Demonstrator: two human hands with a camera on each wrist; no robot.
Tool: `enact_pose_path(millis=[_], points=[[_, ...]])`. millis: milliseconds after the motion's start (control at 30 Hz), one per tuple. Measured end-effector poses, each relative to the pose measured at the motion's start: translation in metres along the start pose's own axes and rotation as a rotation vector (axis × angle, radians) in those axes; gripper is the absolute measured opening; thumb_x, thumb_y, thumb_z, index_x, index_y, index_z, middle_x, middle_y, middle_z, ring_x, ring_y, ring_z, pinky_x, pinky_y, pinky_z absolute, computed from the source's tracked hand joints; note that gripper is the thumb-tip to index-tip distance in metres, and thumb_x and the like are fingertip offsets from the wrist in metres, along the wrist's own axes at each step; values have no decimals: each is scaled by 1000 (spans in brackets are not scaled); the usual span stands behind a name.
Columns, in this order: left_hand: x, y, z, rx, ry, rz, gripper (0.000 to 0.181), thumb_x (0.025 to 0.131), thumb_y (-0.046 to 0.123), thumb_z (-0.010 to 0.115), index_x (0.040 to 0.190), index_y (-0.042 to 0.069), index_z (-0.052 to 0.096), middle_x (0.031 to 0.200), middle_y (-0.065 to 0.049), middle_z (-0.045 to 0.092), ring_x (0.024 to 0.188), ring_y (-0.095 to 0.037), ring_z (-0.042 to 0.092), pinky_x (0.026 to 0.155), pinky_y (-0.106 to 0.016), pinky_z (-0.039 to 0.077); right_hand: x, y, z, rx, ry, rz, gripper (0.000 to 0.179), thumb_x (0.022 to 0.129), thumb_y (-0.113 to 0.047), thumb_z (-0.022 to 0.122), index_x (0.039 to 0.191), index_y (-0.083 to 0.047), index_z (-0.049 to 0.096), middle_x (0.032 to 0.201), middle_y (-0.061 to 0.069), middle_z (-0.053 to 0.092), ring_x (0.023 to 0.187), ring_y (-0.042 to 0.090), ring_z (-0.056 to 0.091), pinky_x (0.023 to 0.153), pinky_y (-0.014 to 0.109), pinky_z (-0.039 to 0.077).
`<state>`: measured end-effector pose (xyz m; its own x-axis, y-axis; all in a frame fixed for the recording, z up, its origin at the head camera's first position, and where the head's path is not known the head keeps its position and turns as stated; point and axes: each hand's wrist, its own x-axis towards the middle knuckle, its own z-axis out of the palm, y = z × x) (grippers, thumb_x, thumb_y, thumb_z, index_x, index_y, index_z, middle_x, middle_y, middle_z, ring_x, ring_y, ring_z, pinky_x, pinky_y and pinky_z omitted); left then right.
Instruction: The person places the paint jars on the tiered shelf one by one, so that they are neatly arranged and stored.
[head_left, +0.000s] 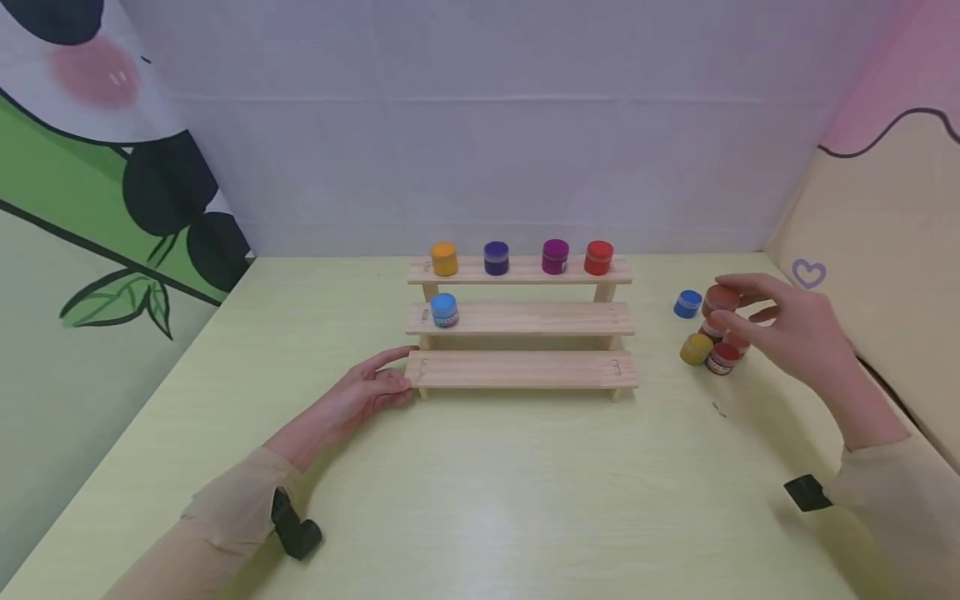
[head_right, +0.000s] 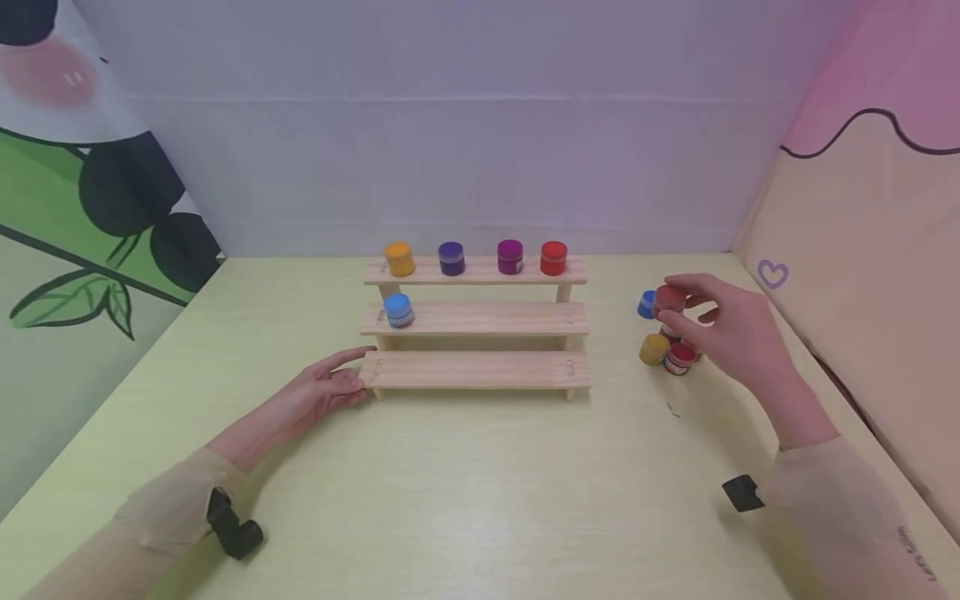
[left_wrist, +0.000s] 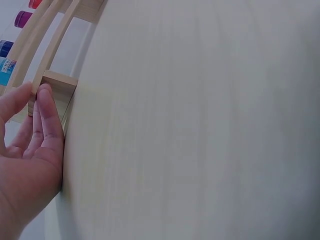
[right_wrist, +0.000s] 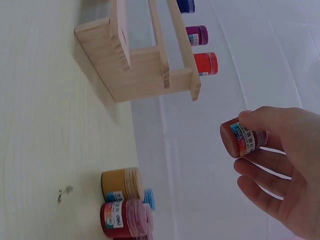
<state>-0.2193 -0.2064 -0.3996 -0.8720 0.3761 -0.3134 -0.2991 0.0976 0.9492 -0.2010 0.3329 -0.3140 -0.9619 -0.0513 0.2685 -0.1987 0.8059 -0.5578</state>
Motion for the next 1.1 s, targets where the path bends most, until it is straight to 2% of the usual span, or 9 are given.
enact_pose_path(millis=[133,367,567,667,967,1100], points=[[1,1,0,5,0,-2,66,99,14,57,157,12,24,111,5,65,93,-3,66,86,-16,54,0,-15,7,45,51,-60,46,88,-31,75,132,-24,63,95,-31,58,84,-16,53,70,2,43],[3,-3,-1,-4,-9,14,65,99,10,55,157,9,24,108,6,66,91,-3,67,85,-16,55,1,-42,21,94,159,-249,45,83,-11,78,126,-18,68,94,-32,61,87,-14,55,71,2,45],[3,-4,-2,-13,-14,31,68,98,9,57,157,8,23,104,6,67,90,-2,67,85,-17,55,3,-62,38,112,206,-369,46,80,-3,79,124,-14,69,98,-2,73,82,-14,56,67,5,47],[3,-3,-2,-16,-19,36,70,98,10,58,157,8,22,103,5,67,90,-2,68,84,-17,56,4,-70,48,136,201,-395,47,79,-1,79,124,-13,70,96,4,73,82,-13,55,68,6,47],[5,-4,-3,-5,-13,23,68,98,10,57,157,10,23,104,5,67,89,-3,68,85,-17,55,10,-83,79,211,103,-406,50,84,-10,78,131,-22,65,104,-5,72,92,-4,59,73,14,51],[7,-5,-3,-8,-13,23,67,99,9,56,157,9,22,103,6,67,89,-3,67,85,-17,55,13,-90,91,222,69,-436,51,84,-9,78,132,-17,64,110,1,72,94,-1,59,72,16,53]])
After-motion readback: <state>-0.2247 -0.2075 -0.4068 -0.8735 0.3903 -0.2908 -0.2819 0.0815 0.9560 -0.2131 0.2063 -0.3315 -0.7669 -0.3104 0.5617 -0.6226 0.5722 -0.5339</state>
